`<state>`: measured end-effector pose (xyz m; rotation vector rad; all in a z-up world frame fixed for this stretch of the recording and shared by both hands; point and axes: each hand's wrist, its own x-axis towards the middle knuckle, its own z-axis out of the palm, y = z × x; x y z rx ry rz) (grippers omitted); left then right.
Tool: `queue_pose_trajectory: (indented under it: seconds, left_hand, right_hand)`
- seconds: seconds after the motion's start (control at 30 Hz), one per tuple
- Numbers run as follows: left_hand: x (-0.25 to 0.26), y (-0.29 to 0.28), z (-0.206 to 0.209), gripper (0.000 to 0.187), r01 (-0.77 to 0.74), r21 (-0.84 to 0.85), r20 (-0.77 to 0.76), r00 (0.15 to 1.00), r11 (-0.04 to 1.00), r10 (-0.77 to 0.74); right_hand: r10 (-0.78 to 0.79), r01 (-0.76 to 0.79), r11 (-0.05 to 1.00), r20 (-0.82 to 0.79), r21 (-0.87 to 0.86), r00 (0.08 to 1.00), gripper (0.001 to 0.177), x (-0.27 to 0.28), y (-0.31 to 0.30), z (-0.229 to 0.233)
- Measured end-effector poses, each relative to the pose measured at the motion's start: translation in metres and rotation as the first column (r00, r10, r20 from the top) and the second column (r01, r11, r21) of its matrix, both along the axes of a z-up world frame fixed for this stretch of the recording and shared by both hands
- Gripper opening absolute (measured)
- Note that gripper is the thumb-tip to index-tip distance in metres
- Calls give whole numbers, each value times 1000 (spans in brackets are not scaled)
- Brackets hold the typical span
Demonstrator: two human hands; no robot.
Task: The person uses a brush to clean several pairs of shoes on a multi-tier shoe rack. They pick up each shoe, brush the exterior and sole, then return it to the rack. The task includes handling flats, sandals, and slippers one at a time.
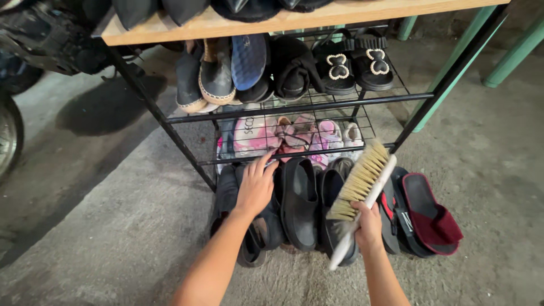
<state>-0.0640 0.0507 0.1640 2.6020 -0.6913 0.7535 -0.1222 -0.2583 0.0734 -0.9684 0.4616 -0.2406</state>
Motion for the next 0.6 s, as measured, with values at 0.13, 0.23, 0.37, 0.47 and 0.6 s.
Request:
queue_pose_trajectory:
  seconds: [0.13,0.23,0.37,0.47,0.6]
  left_hand:
    - [-4,-18,-83,54,-154,-182,-342,936,971,84]
    - [0,-55,-135,75,-447,-284,-669,726,848,159]
    - [-4,-83,-156,110,-554,63,-888,348,830,300]
    - [-10,-94,-147,100,-526,264,-868,236,808,437]
    - [-17,-99,-138,97,-605,170,-914,199,778,354]
  right_hand:
    - [-57,55,998,-57,-39,997,38,-6,-4,-12]
    - [-34,31,998,-52,-55,998,40,-7,-7,-19]
    - [32,-30,997,-22,68,999,42,-8,-4,-29]
    - [61,-54,996,-102,72,993,40,-15,-3,-56]
    - [86,-84,996,-130,19,988,39,-22,6,-80]
